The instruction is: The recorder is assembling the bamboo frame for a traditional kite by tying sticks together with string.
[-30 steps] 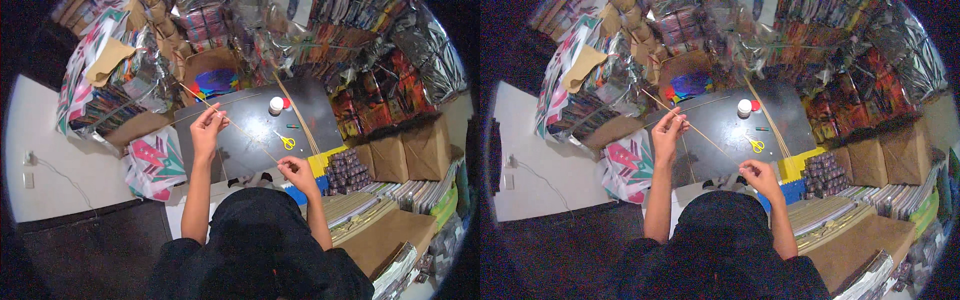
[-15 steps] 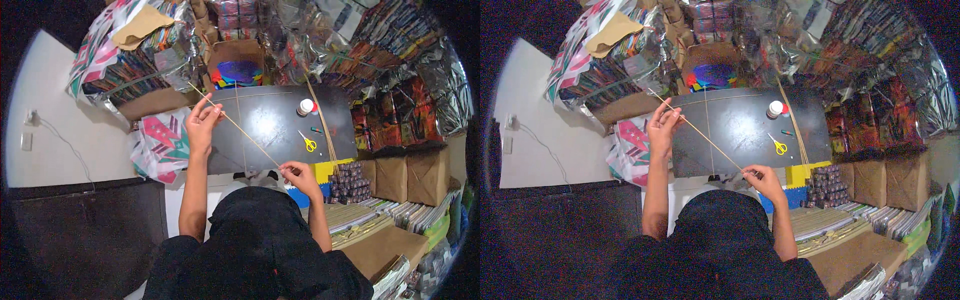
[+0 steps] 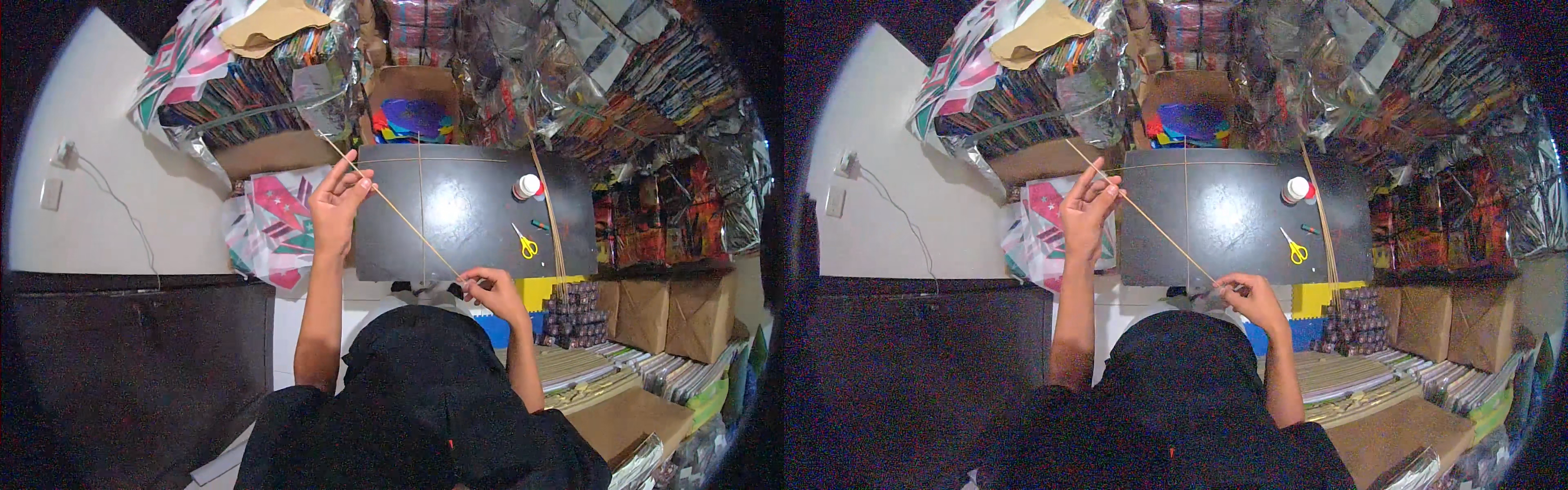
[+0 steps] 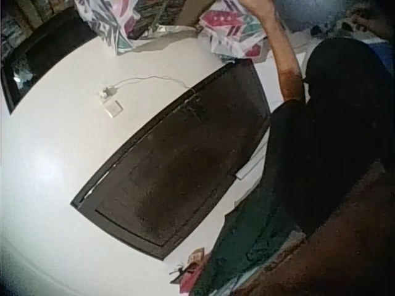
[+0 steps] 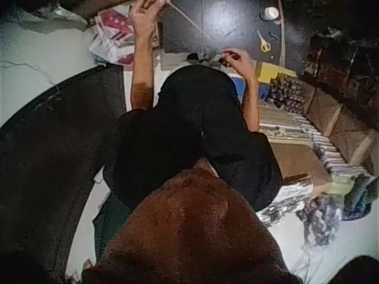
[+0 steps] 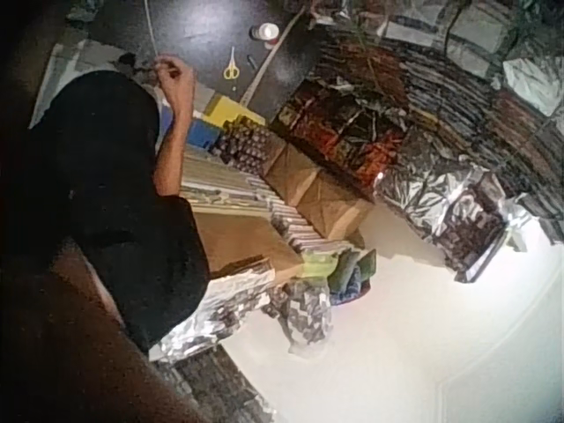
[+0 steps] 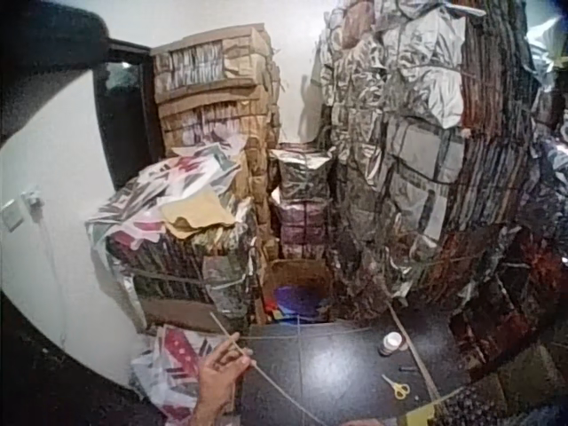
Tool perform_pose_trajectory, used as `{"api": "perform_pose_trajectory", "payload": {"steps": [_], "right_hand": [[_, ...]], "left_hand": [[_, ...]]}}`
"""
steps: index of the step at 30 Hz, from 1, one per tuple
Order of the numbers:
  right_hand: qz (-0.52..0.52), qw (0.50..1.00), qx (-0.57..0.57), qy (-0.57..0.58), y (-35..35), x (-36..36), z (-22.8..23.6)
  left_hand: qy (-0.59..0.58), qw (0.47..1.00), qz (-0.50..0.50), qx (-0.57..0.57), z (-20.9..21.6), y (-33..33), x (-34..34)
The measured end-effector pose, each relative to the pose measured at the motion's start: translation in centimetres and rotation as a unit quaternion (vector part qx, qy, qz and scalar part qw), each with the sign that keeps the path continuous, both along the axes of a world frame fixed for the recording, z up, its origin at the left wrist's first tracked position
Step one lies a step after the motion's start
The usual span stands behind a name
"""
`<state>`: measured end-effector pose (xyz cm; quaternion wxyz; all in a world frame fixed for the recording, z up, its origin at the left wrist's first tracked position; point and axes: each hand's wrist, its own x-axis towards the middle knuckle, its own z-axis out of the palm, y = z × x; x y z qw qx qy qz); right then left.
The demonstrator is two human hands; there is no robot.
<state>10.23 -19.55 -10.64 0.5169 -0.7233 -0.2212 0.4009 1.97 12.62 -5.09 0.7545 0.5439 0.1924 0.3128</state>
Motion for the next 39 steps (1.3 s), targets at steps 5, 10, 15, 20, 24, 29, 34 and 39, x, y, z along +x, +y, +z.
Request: {"api": "perform_pose_trajectory", "payload": {"steps": [5,10,15,20,24,29,34,39], "right_hand": [[-0.009,0.998,-0.017,-0.061,0.8,-0.1,-1.5],[-0.031,0.997,-0.005,-0.068,1.4,-0.2,-2.4],[-0.046,0.995,-0.027,-0.081,1.9,-0.7,-1.5],[-0.065,0.992,-0.043,-0.098,1.2,-1.0,-1.6],[-0.067,0.992,-0.072,-0.08,0.0,-0.6,-1.7],[-0.121,0.985,-0.061,-0.11,-3.3,1.7,-3.1],[-0.167,0.969,-0.108,-0.147,-9.9,6.0,-6.5],[-0.207,0.943,-0.167,-0.201,-17.7,9.8,-9.2]], "left_hand": [[-0.003,0.999,0.021,-0.039,0.1,0.7,-0.4],[-0.054,0.988,0.113,-0.093,0.2,2.8,-0.9],[-0.09,0.976,0.155,-0.122,-1.7,5.3,-1.6],[-0.119,0.963,0.109,-0.217,-1.5,5.4,-1.3],[-0.11,0.962,0.111,-0.222,-0.9,5.3,-0.5],[-0.115,0.977,0.113,-0.142,0.8,4.5,1.2],[-0.104,0.985,0.116,-0.079,2.9,0.9,3.6],[-0.052,0.997,0.055,-0.018,3.0,-4.7,7.2]]}}
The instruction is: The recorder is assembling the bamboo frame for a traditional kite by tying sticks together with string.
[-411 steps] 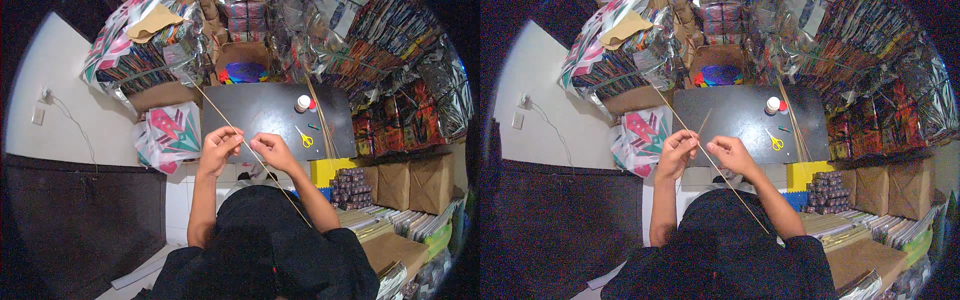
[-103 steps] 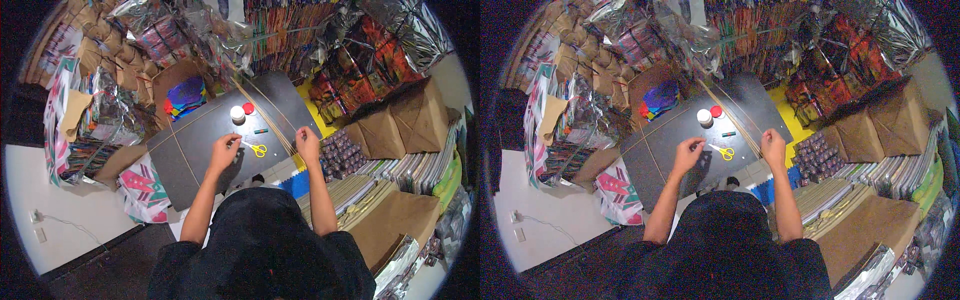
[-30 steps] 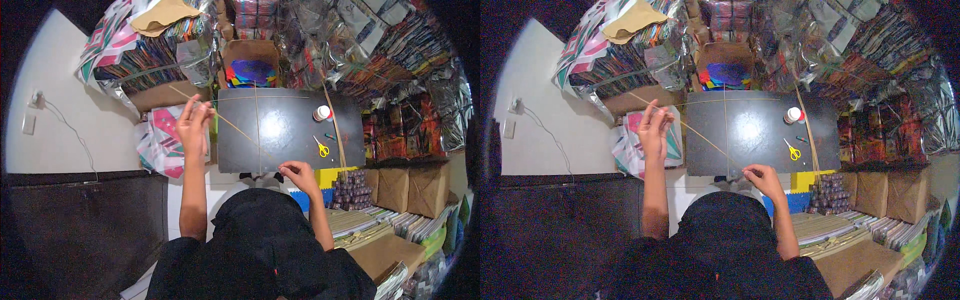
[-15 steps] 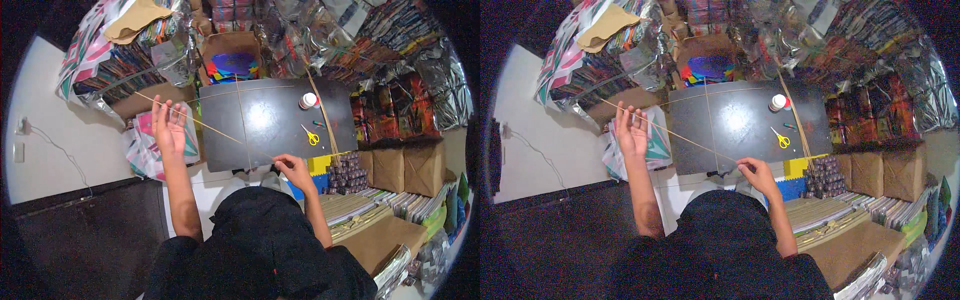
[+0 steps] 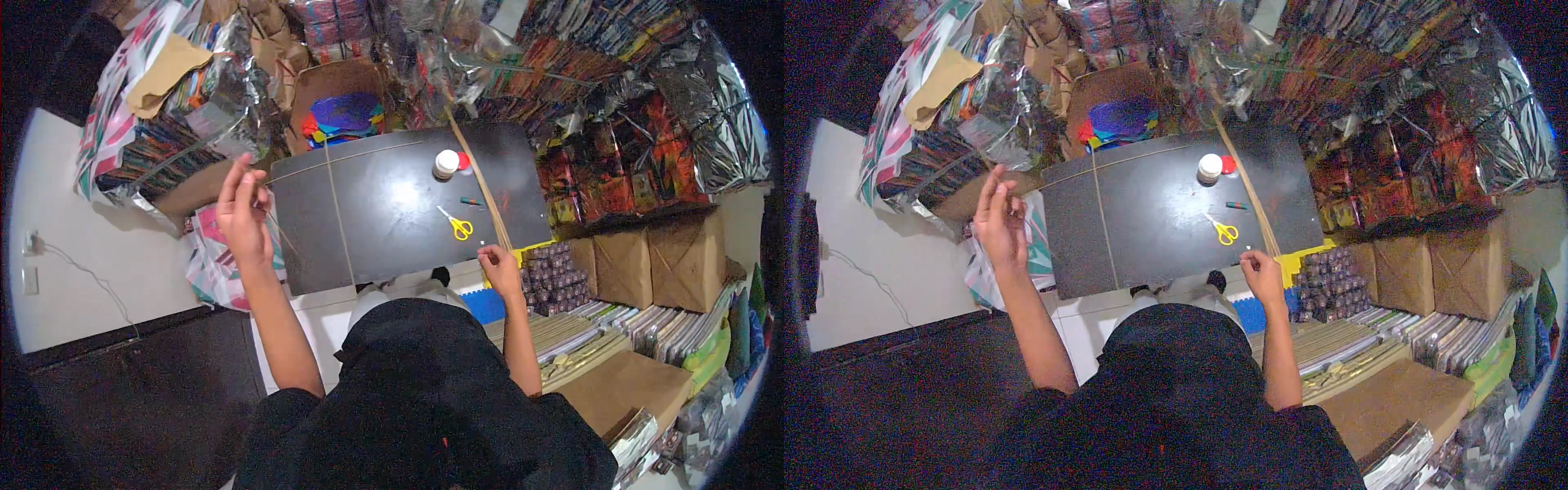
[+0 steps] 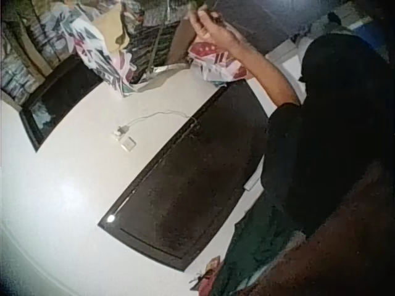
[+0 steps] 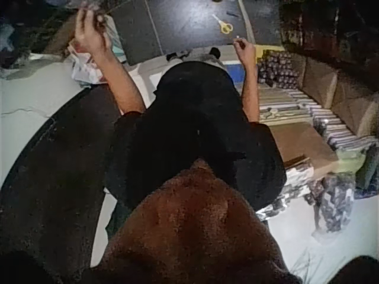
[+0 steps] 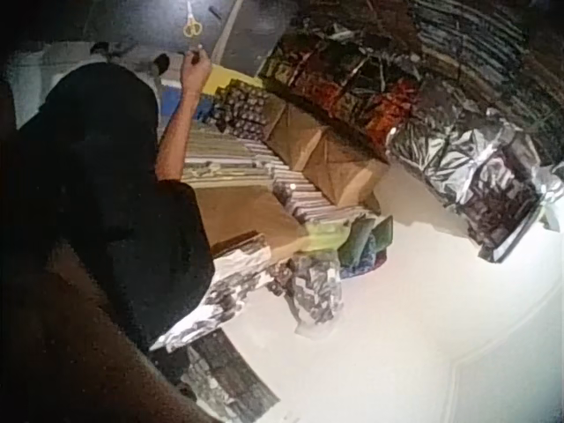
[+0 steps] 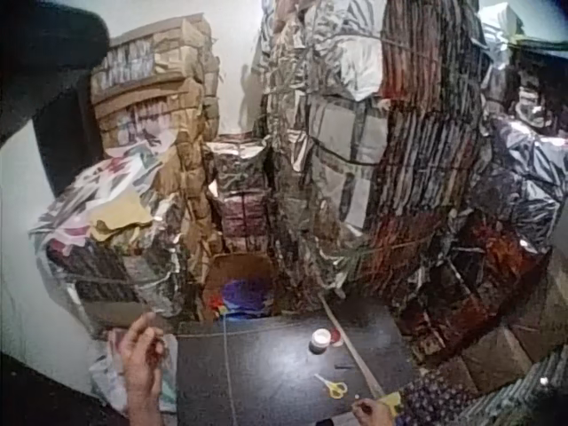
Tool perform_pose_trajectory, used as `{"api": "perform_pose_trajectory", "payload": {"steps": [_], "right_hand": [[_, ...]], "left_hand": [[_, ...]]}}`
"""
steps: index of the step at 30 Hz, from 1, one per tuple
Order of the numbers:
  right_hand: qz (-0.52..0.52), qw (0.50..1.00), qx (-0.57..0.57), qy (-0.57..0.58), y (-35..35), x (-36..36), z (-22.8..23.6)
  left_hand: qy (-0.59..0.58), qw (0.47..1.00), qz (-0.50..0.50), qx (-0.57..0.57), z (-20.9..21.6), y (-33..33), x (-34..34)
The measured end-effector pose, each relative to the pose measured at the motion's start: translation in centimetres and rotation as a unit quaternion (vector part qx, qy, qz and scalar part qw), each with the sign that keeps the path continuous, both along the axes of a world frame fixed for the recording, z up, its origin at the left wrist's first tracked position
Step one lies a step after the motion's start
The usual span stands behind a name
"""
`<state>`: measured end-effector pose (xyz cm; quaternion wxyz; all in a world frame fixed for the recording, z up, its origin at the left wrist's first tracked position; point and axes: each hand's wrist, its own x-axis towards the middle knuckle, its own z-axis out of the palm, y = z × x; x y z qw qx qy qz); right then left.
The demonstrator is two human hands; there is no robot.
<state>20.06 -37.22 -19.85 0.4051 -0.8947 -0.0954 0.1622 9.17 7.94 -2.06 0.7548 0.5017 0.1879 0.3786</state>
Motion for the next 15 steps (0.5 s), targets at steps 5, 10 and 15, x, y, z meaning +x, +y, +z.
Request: {"api": "perform_pose_trajectory", "payload": {"steps": [5,10,15], "right_hand": [[-0.036,0.999,-0.039,-0.005,-6.5,3.0,-2.2],[-0.048,0.998,-0.015,-0.042,-10.8,4.8,-5.6],[-0.028,0.999,-0.035,-0.03,-13.8,5.5,-8.4]], "left_hand": [[0.178,0.979,-0.067,0.07,-0.8,-8.7,4.3],[0.273,0.947,-0.12,0.116,-2.8,-16.5,7.4],[0.316,0.928,-0.156,0.119,-4.4,-21.8,8.5]]}}
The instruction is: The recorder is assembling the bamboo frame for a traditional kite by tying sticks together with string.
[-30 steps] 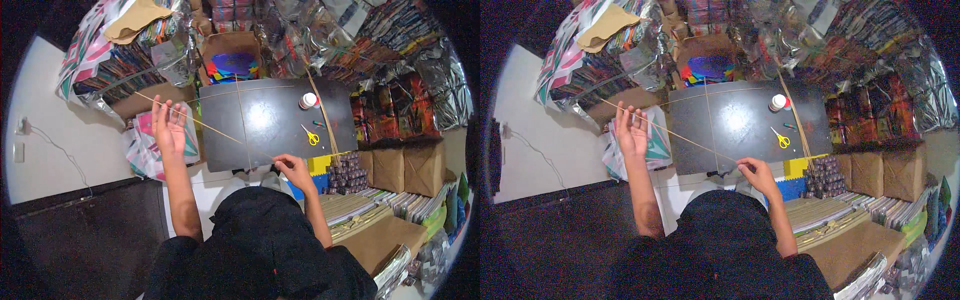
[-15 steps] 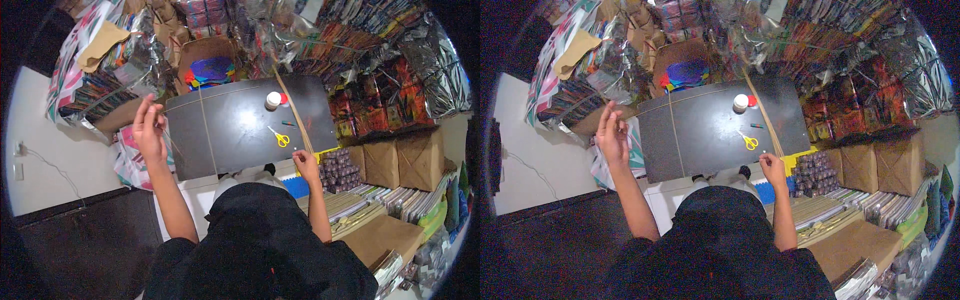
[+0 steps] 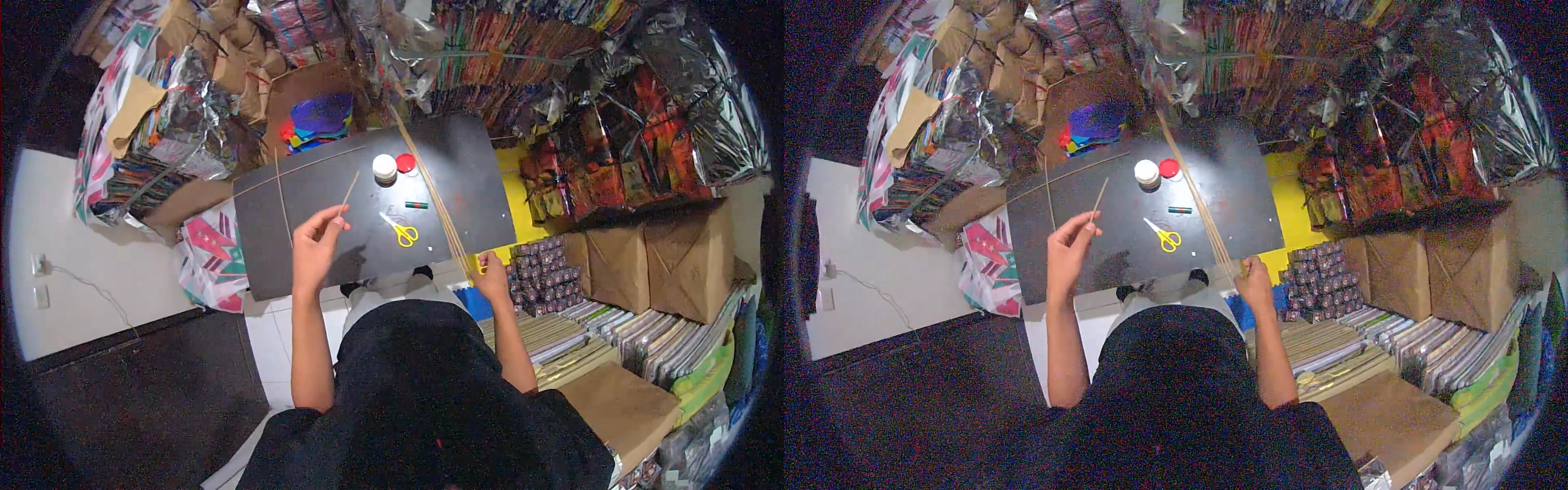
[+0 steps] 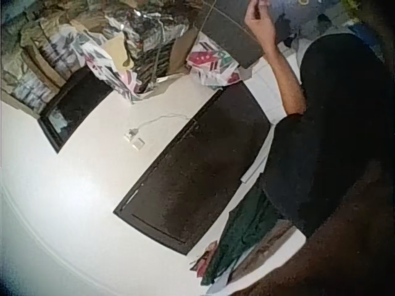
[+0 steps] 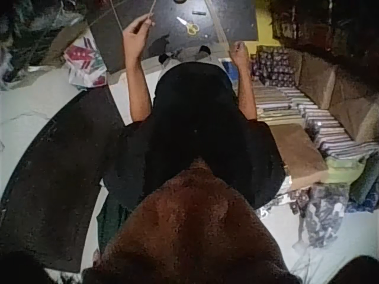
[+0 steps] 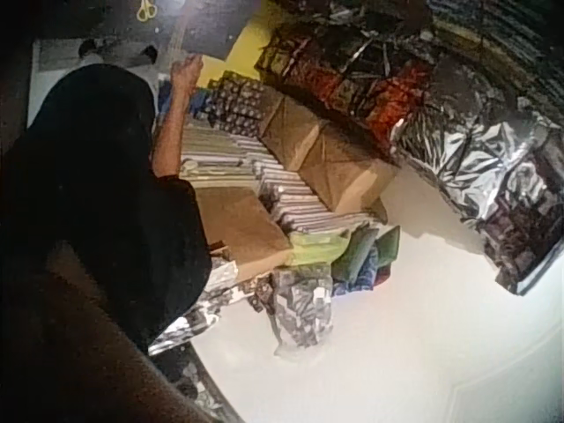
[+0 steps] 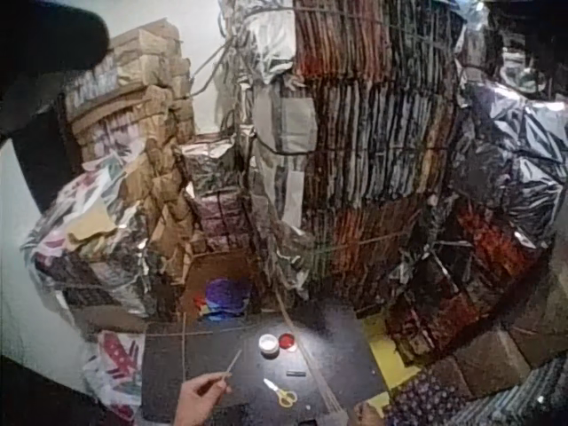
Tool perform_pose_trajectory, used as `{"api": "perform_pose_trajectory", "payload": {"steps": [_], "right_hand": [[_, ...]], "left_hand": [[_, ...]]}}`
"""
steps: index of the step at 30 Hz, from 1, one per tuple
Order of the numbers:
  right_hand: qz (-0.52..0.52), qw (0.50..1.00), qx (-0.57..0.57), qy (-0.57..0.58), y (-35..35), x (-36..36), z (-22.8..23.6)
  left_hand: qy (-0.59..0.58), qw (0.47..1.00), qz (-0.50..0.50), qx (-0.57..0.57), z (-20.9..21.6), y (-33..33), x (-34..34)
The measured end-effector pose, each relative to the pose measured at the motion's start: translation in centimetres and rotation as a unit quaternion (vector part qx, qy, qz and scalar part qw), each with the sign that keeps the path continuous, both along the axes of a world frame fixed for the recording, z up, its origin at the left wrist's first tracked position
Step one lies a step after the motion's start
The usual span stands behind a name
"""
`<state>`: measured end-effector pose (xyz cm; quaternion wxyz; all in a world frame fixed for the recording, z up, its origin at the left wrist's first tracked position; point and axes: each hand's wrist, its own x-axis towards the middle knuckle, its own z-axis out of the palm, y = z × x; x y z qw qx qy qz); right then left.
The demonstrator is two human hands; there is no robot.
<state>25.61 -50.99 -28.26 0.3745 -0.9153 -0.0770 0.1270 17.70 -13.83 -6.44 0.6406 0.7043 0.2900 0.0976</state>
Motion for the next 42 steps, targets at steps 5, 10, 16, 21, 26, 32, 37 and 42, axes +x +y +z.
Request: {"api": "perform_pose_trajectory", "payload": {"steps": [5,10,16,21,26,32,37,42], "right_hand": [[0.024,0.999,0.026,0.001,-0.9,-0.2,0.8],[0.104,0.993,-0.048,-0.032,0.2,-1.0,4.1],[0.13,0.974,-0.125,-0.139,1.5,-2.6,4.0],[0.128,0.97,-0.194,-0.07,2.9,-2.9,5.1],[0.101,0.965,-0.216,-0.11,3.6,-3.7,4.7],[0.076,0.964,-0.225,-0.119,4.2,-4.2,4.2],[0.038,0.973,-0.195,-0.115,4.2,-4.5,4.8],[-0.014,0.991,-0.085,-0.107,3.8,-5.1,5.8]], "left_hand": [[0.009,1.0,-0.022,0.021,-1.2,-2.9,0.8],[0.021,0.999,-0.041,0.024,-1.2,-4.2,1.5],[-0.008,0.997,-0.075,0.02,-2.1,-5.0,2.0],[-0.008,0.994,-0.104,0.034,-2.9,-4.3,1.5],[-0.008,0.994,-0.106,0.03,-3.1,-3.2,0.5],[0.018,0.992,-0.12,0.028,-3.3,-1.7,-1.0],[0.021,0.992,-0.122,0.013,-3.8,-0.8,-1.7],[0.011,0.992,-0.124,0.003,-3.9,-0.6,-1.8]]}}
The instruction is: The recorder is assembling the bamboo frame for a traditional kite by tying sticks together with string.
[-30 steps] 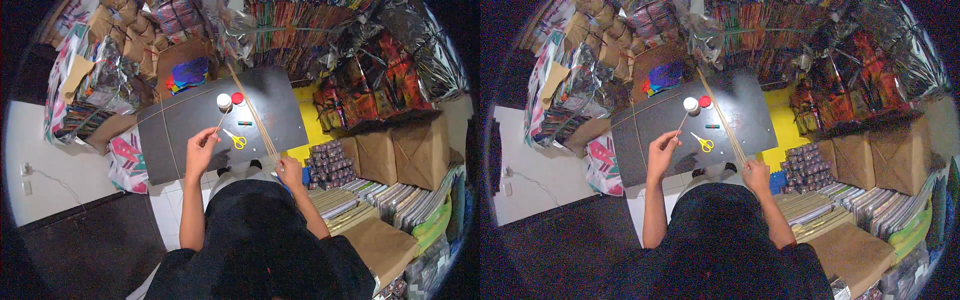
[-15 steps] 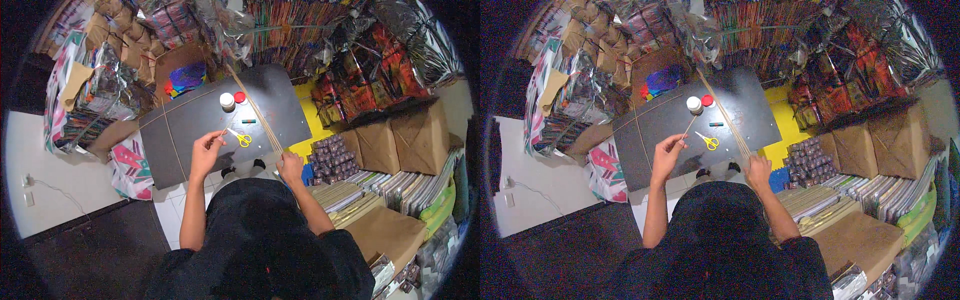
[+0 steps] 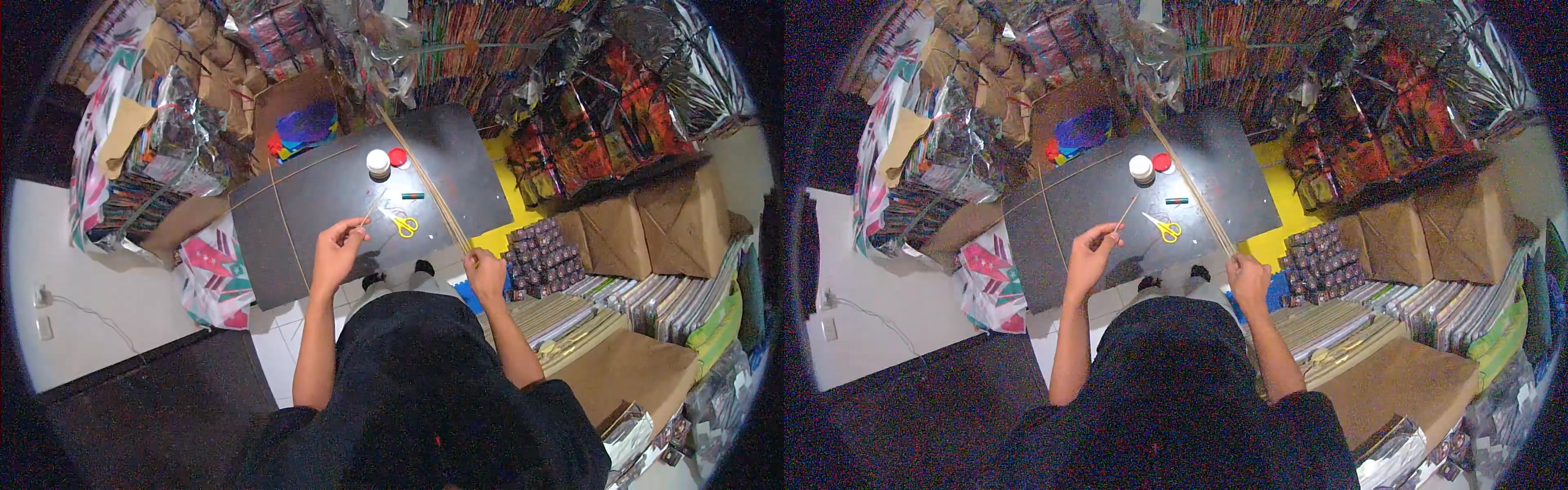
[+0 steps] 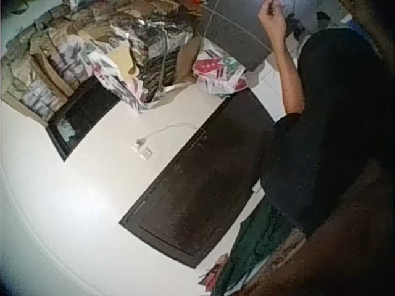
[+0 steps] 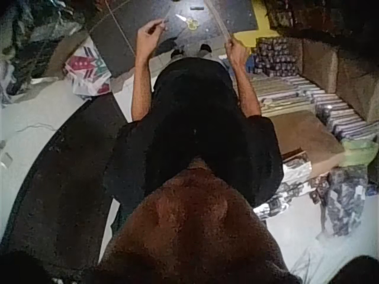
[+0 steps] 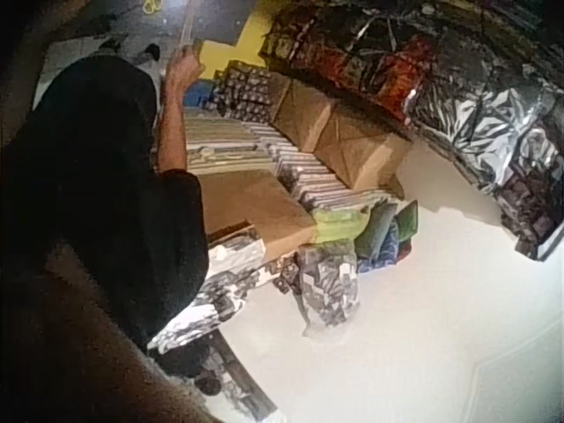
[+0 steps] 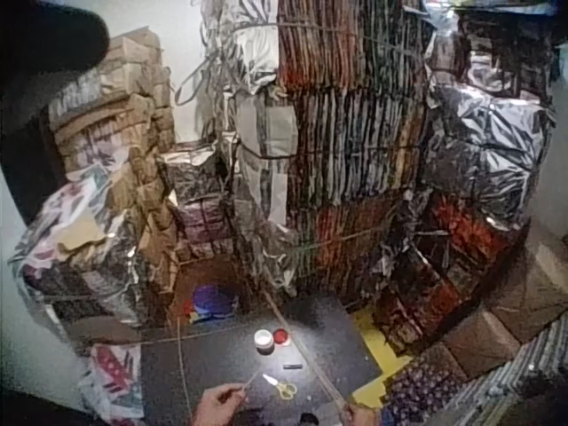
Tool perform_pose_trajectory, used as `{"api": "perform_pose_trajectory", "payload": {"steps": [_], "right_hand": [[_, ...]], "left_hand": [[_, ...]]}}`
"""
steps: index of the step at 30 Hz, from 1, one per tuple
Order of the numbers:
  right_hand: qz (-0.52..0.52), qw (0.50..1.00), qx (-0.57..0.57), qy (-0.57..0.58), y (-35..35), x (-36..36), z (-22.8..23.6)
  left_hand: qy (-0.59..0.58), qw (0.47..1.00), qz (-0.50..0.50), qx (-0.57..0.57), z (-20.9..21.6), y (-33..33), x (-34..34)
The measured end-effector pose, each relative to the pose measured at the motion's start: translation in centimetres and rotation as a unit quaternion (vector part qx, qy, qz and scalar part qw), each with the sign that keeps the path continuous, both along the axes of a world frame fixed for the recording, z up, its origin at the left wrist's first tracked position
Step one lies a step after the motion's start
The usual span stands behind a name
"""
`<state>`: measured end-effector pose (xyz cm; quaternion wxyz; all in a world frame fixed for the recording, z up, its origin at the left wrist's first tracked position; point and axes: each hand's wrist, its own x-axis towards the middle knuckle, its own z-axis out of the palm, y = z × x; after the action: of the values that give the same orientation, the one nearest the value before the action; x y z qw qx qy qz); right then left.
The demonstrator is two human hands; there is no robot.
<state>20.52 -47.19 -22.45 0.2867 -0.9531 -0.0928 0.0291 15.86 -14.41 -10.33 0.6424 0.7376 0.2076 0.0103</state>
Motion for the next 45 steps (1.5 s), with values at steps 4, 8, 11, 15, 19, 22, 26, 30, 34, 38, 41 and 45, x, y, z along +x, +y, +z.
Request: {"api": "perform_pose_trajectory", "payload": {"steps": [4,8,11,15,19,22,26,30,34,38,41,45], "right_hand": [[-0.038,0.998,0.044,0.014,-0.3,-0.4,1.2],[-0.052,0.992,0.118,0.008,-0.1,-0.9,2.9],[-0.033,0.985,0.17,-0.003,0.2,-1.1,4.1],[0.021,0.978,0.209,-0.017,1.2,-1.2,6.0],[0.101,0.98,0.163,-0.051,2.2,-1.4,8.6],[0.121,0.974,0.162,-0.098,2.9,-1.5,9.3],[0.094,0.969,0.162,-0.162,3.9,-1.5,9.9],[0.086,0.966,0.16,-0.181,4.3,-1.2,9.8],[0.1,0.965,0.172,-0.171,5.0,-1.0,9.8],[0.106,0.963,0.181,-0.169,5.7,-0.9,9.9],[0.112,0.964,0.186,-0.153,6.2,-0.9,9.7],[0.144,0.956,0.246,-0.062,6.5,-0.7,8.6]], "left_hand": [[0.001,1.0,-0.014,0.017,-0.2,0.1,0.3],[0.013,0.999,-0.034,0.026,-0.6,0.1,0.8],[0.018,0.997,-0.046,0.055,-0.2,-0.3,1.6],[0.007,0.994,-0.053,0.098,1.3,-0.8,2.9],[-0.063,0.995,0.026,0.077,1.7,0.3,4.4],[-0.101,0.993,0.038,0.041,2.8,1.6,4.2],[-0.056,0.996,0.057,-0.04,5.6,3.0,3.1],[-0.08,0.994,0.069,-0.016,6.3,3.8,1.8],[-0.082,0.994,0.065,0.031,6.8,4.5,0.7],[-0.09,0.994,0.053,0.036,6.6,5.4,-0.2],[-0.093,0.993,0.052,0.046,6.7,5.8,-0.7],[-0.091,0.994,0.036,0.052,7.2,6.1,-1.1]]}}
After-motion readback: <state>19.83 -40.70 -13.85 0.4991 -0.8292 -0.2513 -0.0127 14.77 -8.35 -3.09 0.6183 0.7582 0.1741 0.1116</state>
